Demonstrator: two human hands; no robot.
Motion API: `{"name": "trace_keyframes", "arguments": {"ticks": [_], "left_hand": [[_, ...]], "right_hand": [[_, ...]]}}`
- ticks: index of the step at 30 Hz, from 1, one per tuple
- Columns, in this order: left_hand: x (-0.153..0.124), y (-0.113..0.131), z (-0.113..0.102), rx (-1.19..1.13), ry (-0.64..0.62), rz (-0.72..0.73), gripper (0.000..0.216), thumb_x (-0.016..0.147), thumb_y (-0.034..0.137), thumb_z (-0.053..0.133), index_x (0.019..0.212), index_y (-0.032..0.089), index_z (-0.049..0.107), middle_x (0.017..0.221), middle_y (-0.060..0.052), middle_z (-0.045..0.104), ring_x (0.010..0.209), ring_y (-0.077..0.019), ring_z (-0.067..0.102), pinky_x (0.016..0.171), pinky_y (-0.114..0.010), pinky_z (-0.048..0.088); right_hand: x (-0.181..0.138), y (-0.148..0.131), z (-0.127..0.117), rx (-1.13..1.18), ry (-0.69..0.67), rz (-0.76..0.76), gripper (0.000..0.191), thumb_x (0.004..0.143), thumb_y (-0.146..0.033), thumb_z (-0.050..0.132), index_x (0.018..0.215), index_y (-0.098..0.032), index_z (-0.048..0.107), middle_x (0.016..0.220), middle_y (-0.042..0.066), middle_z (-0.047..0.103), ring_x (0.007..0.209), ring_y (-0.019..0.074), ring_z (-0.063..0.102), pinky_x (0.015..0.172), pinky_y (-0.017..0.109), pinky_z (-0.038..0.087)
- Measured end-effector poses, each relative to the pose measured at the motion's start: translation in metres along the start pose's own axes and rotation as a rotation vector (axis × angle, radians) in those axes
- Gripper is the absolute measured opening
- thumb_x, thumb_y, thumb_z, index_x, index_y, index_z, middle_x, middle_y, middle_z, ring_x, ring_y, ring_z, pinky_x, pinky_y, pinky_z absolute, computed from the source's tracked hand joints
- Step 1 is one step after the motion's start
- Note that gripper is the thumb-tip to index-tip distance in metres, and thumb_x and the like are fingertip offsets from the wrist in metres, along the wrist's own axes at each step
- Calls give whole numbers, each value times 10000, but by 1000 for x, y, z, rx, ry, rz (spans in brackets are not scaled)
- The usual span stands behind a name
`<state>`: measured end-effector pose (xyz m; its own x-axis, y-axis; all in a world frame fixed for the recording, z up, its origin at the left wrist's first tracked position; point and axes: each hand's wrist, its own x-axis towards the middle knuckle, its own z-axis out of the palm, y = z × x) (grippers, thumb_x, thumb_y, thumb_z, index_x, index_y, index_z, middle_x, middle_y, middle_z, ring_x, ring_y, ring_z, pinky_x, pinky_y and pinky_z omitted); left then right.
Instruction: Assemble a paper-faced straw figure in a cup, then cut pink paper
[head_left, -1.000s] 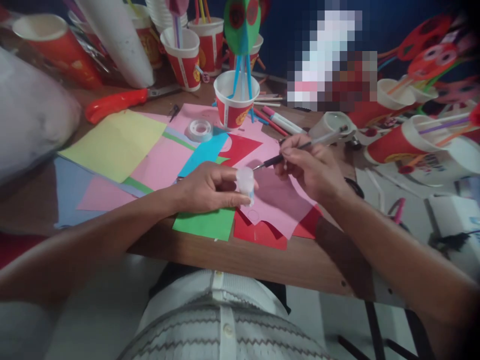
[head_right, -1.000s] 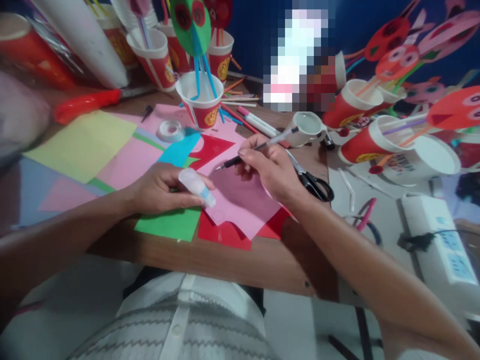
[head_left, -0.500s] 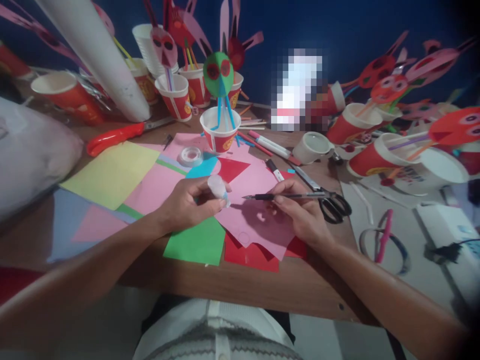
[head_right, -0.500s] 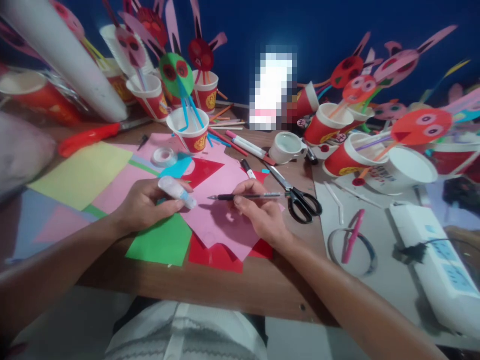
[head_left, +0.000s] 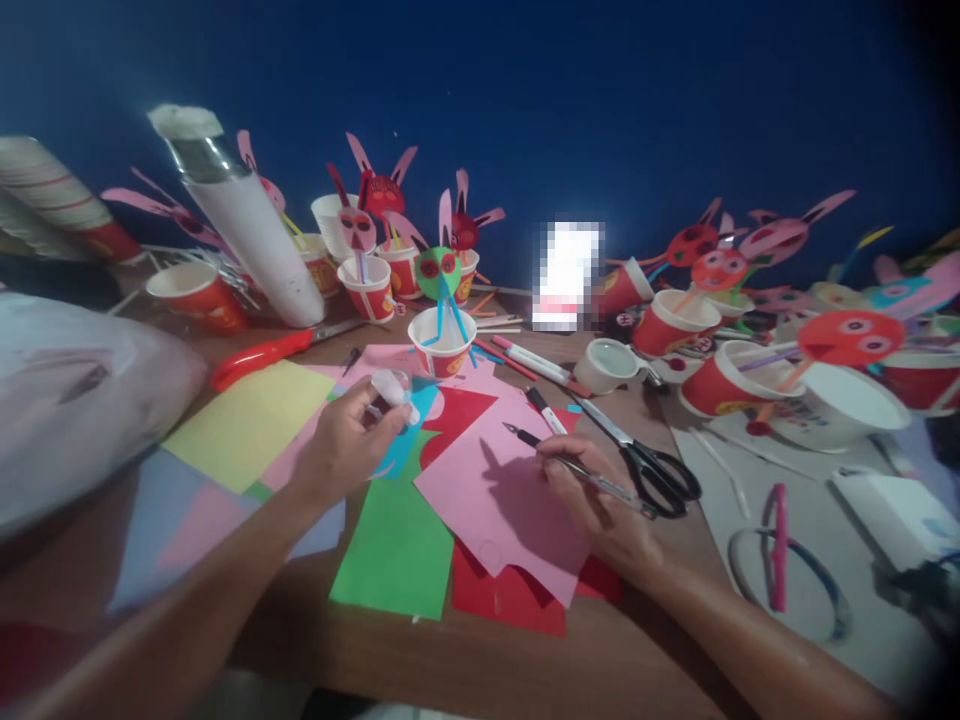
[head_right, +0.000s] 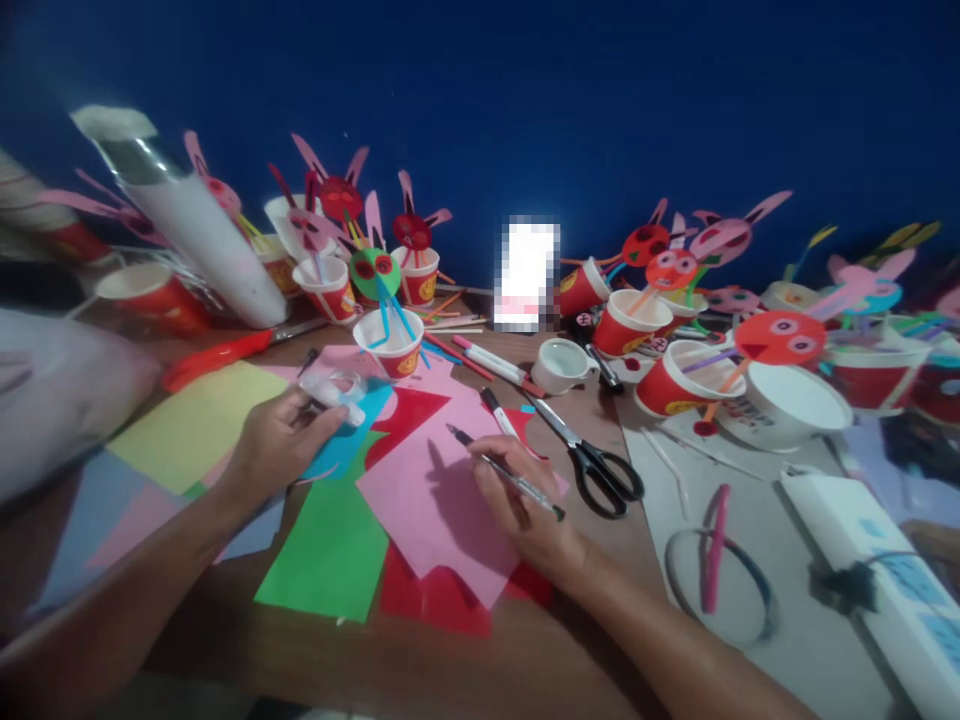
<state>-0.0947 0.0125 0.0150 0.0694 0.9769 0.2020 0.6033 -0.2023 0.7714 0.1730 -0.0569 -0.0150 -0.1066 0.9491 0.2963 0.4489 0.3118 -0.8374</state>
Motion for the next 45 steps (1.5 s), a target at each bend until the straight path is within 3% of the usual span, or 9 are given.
{"name": "trace_keyframes", "arguments": {"ticks": [5, 10, 19, 25, 31, 33, 37, 41, 45], "left_hand": [[-1, -2, 10, -30, -58, -23, 276, 786, 358, 575, 1002, 189, 610, 847, -21, 687, 687, -153, 631, 629, -250, 496], [-2, -7, 16, 71, -87, 3, 260, 805, 389, 549, 990, 211, 582, 901, -30, 655, 751, -171, 617, 643, -264, 472], [3, -12, 23, 152, -104, 57, 212, 825, 372, 506, 949, 211, 564, 766, 14, 574, 617, -136, 509, 595, -253, 418], [3, -13, 16, 109, -61, 55, 260, 827, 358, 501, 1035, 213, 555, 879, -19, 619, 707, -160, 572, 677, -273, 458], [4, -14, 12, 117, -18, 14, 389, 810, 329, 506, 1183, 219, 499, 814, -8, 635, 678, -162, 594, 633, -261, 464], [3, -11, 12, 121, -9, 22, 464, 801, 310, 505, 1253, 223, 449, 780, 7, 629, 652, -153, 592, 611, -248, 459], [2, -7, 8, 206, -12, 54, 479, 820, 348, 475, 1285, 240, 435, 651, 51, 545, 563, -139, 546, 552, -233, 427], [4, -11, 1, 383, -36, 56, 479, 828, 390, 458, 1288, 258, 473, 632, 46, 538, 554, -145, 551, 544, -239, 410], [3, -14, 0, 509, -118, 53, 509, 812, 357, 470, 1313, 266, 487, 1023, -42, 689, 895, -220, 647, 785, -298, 465]], "right_hand": [[1, -5, 0, -97, -69, -149, 125, 894, -187, 500, 989, -231, 567, 884, 11, 631, 789, 141, 604, 714, 246, 468], [2, -6, 0, -103, -110, -134, 132, 899, -197, 485, 1005, -226, 558, 901, 31, 637, 794, 161, 605, 720, 272, 472], [3, -11, -1, -172, -97, -162, 165, 882, -191, 483, 1036, -220, 534, 918, 53, 646, 798, 176, 624, 719, 290, 495], [4, -11, -7, -205, -132, -277, 380, 837, -204, 510, 1211, -212, 444, 1110, 107, 608, 1005, 222, 606, 853, 338, 494], [10, 0, -13, -388, -231, -185, 753, 775, -417, 591, 1415, -175, 276, 1377, 190, 438, 1252, 349, 429, 972, 513, 406], [15, 4, -16, -444, -168, -172, 689, 799, -415, 573, 1393, -162, 333, 1336, 191, 476, 1222, 343, 453, 967, 515, 401], [27, 12, -27, -505, 18, -192, 274, 858, -235, 494, 1107, -177, 592, 1072, 124, 634, 1011, 262, 581, 867, 402, 461], [34, 22, -38, -728, 53, -197, 256, 824, -95, 448, 957, -200, 640, 965, 73, 672, 879, 220, 610, 792, 344, 447], [34, 28, -41, -909, 41, -167, 256, 803, -63, 468, 911, -182, 667, 901, 82, 687, 827, 226, 611, 746, 342, 395]]}}
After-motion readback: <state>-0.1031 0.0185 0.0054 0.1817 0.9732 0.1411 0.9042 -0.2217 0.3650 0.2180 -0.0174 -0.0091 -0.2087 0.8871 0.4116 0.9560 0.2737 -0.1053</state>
